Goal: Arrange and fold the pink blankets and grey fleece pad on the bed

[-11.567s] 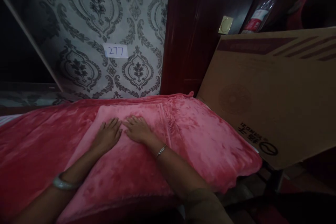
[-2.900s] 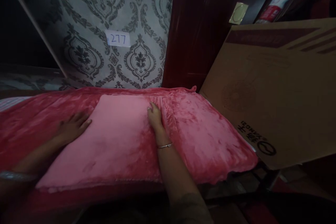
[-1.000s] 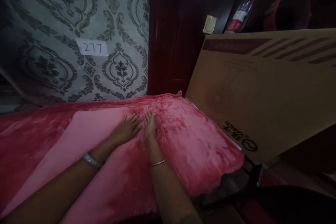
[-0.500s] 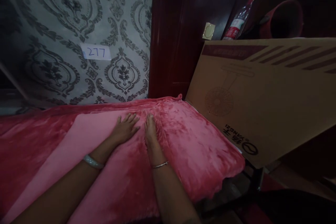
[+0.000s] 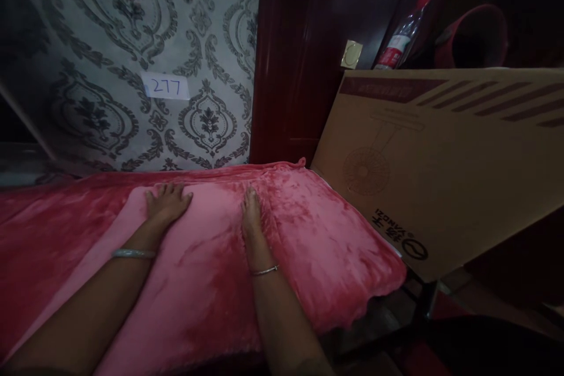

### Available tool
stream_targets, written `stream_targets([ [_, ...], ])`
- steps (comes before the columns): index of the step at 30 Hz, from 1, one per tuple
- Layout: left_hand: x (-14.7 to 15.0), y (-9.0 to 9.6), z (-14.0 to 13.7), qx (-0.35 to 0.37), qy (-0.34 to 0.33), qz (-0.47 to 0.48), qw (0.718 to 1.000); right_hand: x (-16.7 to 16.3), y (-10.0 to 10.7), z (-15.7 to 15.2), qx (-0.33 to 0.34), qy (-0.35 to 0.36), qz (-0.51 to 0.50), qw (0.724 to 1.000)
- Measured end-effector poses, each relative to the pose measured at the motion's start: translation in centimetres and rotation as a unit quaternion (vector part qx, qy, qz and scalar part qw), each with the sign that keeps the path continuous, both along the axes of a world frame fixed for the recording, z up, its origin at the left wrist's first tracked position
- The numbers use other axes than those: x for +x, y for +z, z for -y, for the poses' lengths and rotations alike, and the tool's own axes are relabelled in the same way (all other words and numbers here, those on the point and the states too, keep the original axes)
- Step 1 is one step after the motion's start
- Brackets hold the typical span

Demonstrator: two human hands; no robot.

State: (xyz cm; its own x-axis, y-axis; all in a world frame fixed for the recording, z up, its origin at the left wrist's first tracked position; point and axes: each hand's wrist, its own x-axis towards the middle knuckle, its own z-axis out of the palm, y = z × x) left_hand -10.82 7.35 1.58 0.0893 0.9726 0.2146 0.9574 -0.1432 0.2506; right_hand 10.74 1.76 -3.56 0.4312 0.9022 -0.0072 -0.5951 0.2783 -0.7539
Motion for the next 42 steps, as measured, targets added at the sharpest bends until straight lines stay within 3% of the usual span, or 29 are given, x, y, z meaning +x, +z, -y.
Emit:
stream_targets([
  [5, 3.0, 1.7, 2.4, -0.009, -0.022, -0.022, 0.999, 0.0, -0.2, 0.2, 0.010, -0.004, 0.004, 1.000],
  [7, 4.8, 2.1, 5.2, -0.031, -0.101, -0.055, 0.993, 0.0, -0.2, 0.3, 0.018, -0.002, 0.005, 1.000],
  [10, 6.5, 1.3, 10.6, -0.031, -0.276, -0.086, 0.957, 0.0, -0.2, 0.3, 0.016, -0.001, 0.009, 1.000],
  [13, 5.8, -0.5, 14.6, -0.022, -0.358, -0.088, 0.929, 0.1, -0.2, 0.3, 0.016, 0.002, 0.012, 1.000],
  [17, 2.5, -2.1, 15.0, -0.022, -0.300, -0.104, 0.948, 0.1, -0.3, 0.4, 0.029, 0.003, 0.028, 0.999],
  [24, -5.7, -0.6, 11.8, -0.033, -0.129, -0.131, 0.982, 0.1, 0.4, 0.8, 0.006, 0.000, 0.021, 1.000],
  [29, -11.6, -1.4, 11.0, -0.063, -0.009, -0.086, 0.994, 0.0, 0.1, 0.5, 0.017, -0.005, 0.006, 1.000],
  [32, -12.8, -1.4, 11.2, -0.024, 0.011, -0.060, 0.998, 0.0, -0.2, 0.5, 0.024, -0.006, 0.015, 1.000],
  [34, -12.0, -0.6, 11.8, 0.003, 0.008, -0.066, 0.998, 0.1, -0.4, 0.5, 0.019, -0.007, 0.021, 1.000],
  [36, -10.0, 0.5, 13.1, 0.001, -0.039, -0.093, 0.995, 0.1, -0.5, 0.5, 0.021, -0.008, 0.027, 0.999],
  [38, -7.1, 1.1, 15.1, -0.006, -0.149, -0.114, 0.982, 0.2, -0.5, 0.5, 0.027, -0.008, 0.033, 0.999],
  [42, -1.7, -0.3, 19.9, 0.027, -0.358, -0.106, 0.927, 0.2, -0.5, 0.6, 0.028, -0.009, 0.036, 0.999],
])
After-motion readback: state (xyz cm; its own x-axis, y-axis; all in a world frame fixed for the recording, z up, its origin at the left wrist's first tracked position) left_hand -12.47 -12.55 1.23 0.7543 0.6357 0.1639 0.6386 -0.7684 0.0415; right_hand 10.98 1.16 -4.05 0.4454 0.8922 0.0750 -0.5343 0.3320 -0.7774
